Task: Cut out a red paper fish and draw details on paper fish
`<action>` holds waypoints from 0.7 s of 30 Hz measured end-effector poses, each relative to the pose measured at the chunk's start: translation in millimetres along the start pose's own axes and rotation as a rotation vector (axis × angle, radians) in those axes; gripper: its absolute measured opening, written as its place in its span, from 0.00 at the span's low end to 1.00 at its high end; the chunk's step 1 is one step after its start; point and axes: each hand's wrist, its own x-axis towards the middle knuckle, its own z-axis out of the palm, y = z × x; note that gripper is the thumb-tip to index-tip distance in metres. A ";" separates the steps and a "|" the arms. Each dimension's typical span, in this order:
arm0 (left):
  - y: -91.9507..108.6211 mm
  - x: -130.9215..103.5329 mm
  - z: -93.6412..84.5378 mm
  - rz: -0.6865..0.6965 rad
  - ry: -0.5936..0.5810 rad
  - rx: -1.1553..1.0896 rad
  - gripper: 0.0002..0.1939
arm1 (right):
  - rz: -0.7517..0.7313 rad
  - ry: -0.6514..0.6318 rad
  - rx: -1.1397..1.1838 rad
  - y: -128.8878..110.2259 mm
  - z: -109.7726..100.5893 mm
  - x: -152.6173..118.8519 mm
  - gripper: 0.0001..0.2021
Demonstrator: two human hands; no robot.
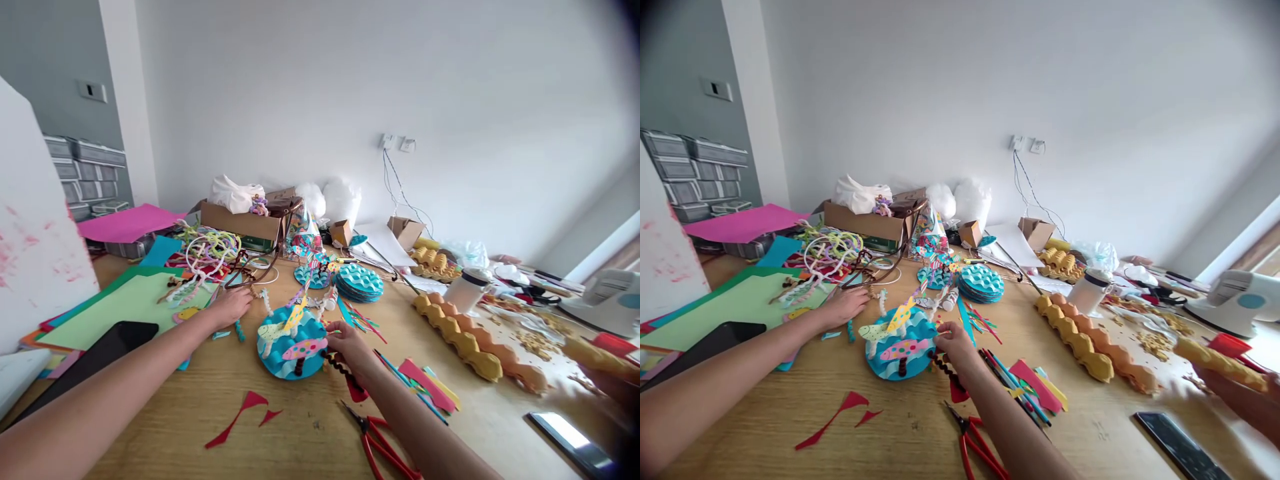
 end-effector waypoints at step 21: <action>30.5 15.0 6.2 -0.724 -0.031 -0.696 0.17 | -0.200 -0.006 -0.800 -15.0 35.1 8.7 0.06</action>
